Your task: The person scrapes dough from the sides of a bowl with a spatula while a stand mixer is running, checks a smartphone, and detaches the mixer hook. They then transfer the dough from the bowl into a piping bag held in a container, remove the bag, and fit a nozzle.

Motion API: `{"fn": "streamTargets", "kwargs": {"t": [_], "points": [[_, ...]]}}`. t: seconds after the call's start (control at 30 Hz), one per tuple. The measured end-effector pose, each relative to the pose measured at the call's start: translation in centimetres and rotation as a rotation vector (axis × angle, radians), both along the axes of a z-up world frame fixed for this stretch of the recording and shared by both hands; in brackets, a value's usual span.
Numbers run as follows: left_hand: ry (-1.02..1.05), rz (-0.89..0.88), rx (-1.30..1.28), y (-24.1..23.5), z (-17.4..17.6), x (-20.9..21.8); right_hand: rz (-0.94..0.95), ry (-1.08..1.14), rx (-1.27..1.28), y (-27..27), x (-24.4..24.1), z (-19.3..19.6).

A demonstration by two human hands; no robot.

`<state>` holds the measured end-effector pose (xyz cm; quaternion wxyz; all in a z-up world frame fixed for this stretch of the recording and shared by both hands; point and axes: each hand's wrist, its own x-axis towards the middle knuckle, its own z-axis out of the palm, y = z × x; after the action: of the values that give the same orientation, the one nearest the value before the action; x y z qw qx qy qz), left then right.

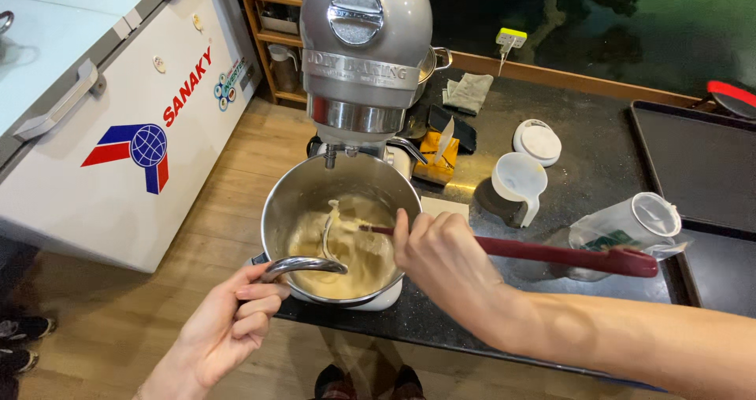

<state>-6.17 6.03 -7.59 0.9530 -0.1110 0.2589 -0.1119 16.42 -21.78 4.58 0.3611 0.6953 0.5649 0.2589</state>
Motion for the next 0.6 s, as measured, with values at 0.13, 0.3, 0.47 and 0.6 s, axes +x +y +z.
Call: {"fn": "streamTargets", "kwargs": {"t": [0.13,0.3,0.47,0.6], "points": [[-0.007,0.011,-0.009,0.2,-0.2,0.0,-0.037,0.085,0.035,-0.3,1.7,-1.3],[0.036,-0.019,-0.037,0.7,-0.2,0.3,-0.155,0.221,0.106,-1.1,3.7,-1.9],[0.005,-0.101,-0.018,1.4,0.1,-1.8,-0.331,0.415,0.095,0.7,6.9,-0.5],[0.288,-0.234,0.416,4.4,0.3,-5.4,-0.226,0.552,-0.029,3.2,11.8,-3.6]]}}
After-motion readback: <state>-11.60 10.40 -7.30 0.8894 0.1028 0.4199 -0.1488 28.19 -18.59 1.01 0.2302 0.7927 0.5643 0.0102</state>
